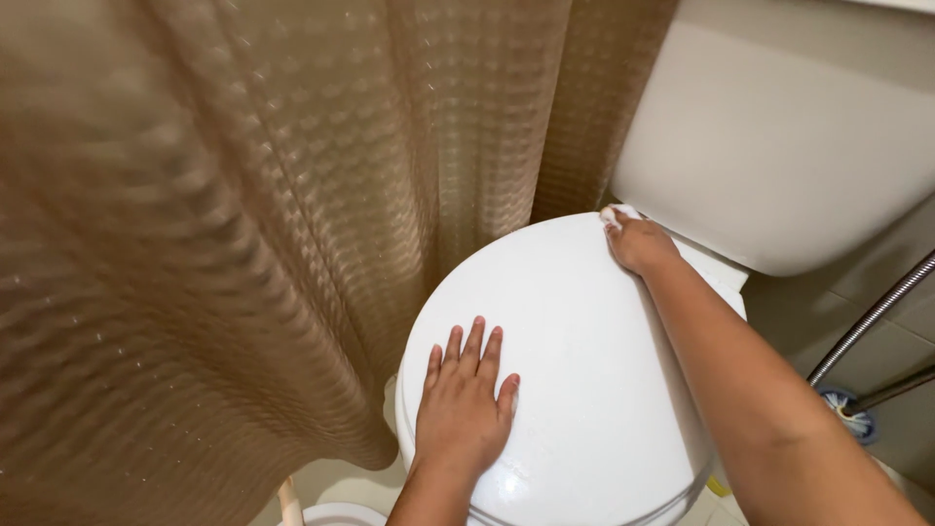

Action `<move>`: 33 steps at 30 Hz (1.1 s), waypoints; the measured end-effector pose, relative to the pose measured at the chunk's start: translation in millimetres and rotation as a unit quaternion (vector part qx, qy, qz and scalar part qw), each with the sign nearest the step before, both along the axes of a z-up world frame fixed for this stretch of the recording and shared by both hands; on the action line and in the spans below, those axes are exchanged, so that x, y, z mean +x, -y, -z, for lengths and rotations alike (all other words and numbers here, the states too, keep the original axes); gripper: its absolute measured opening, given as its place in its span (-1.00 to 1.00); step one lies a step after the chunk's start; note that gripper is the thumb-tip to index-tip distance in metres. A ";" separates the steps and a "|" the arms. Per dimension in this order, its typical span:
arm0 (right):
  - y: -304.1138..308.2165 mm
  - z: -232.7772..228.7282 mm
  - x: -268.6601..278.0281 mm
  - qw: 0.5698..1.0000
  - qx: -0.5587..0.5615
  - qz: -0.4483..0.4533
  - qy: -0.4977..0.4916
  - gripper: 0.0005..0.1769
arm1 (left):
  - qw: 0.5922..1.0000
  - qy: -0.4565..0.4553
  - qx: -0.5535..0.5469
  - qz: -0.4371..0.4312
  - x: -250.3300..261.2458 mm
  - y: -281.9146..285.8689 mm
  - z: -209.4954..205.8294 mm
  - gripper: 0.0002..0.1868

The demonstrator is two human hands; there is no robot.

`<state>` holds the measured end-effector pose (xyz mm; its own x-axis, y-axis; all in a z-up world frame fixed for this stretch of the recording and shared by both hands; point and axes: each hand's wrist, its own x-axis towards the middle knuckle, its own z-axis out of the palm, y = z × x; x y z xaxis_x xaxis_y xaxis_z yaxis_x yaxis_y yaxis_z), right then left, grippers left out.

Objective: Cleaning the exterior and seat of a toilet with a sponge and detergent.

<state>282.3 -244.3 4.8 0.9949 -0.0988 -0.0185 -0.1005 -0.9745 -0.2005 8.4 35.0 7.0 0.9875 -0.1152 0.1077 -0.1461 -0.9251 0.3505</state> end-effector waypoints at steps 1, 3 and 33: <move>1.9 -0.7 -7.1 1.000 0.000 0.001 -0.003 -0.38 | 1.000 -0.003 0.000 0.001 0.2 0.2 2.1 -0.28; 3.2 -7.1 -17.9 0.999 0.027 -0.003 0.020 -0.38 | 1.000 0.007 0.006 0.001 2.6 -0.5 3.5 -0.29; 33.8 15.0 -46.1 0.993 -0.047 -0.106 0.026 -0.35 | 1.000 -0.007 -0.022 -0.004 21.9 7.5 -1.9 -0.34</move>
